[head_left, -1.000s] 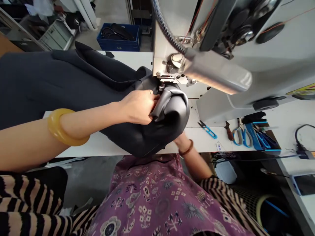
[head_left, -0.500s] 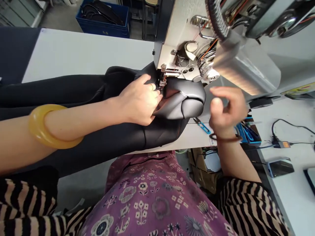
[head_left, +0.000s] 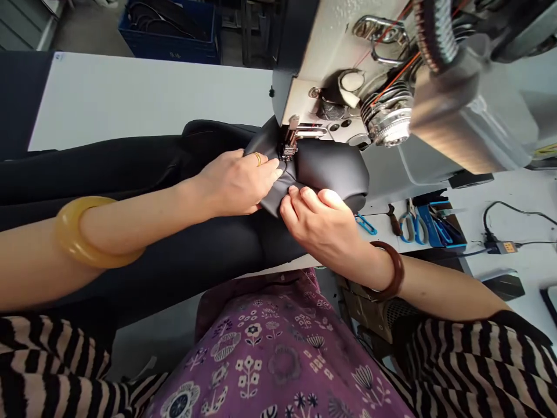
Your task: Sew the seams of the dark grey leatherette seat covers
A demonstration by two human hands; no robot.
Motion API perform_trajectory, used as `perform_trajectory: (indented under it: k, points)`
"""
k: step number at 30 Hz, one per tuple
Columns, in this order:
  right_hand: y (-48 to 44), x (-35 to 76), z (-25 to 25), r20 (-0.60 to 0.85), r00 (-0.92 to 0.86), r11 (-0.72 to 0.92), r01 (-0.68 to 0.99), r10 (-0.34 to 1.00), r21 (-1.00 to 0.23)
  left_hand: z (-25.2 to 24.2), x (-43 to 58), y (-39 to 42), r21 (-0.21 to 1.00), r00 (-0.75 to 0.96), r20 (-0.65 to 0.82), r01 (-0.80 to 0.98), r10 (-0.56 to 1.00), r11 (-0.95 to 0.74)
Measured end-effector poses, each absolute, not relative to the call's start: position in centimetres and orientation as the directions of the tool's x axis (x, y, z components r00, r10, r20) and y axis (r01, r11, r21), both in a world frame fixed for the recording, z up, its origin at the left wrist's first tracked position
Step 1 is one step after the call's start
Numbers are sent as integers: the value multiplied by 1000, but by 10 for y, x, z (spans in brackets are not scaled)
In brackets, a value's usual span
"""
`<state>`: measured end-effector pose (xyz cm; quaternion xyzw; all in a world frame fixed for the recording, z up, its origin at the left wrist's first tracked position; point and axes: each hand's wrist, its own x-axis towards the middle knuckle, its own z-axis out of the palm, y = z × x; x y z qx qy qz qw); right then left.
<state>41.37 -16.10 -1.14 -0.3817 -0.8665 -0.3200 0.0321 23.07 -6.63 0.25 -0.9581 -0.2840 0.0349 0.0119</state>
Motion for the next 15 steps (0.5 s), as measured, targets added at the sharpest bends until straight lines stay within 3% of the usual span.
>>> perform_trajectory:
  k: [3,5,9,15]
  points:
    - [-156,416,-9,326,-712,509,684,622,523,5,235,-70,-167,841,-125,506,527,-846]
    - [-151,417,-6,298,-691,528,706,658,471,6,238,-73,-168,832,-106,525,545,-834]
    - [-141,420,4,95,-619,567,762,780,312,3,243,-80,-164,803,-44,582,595,-797]
    - [-131,424,18,-11,-582,556,772,813,307,4,251,-88,-166,777,-68,609,625,-775]
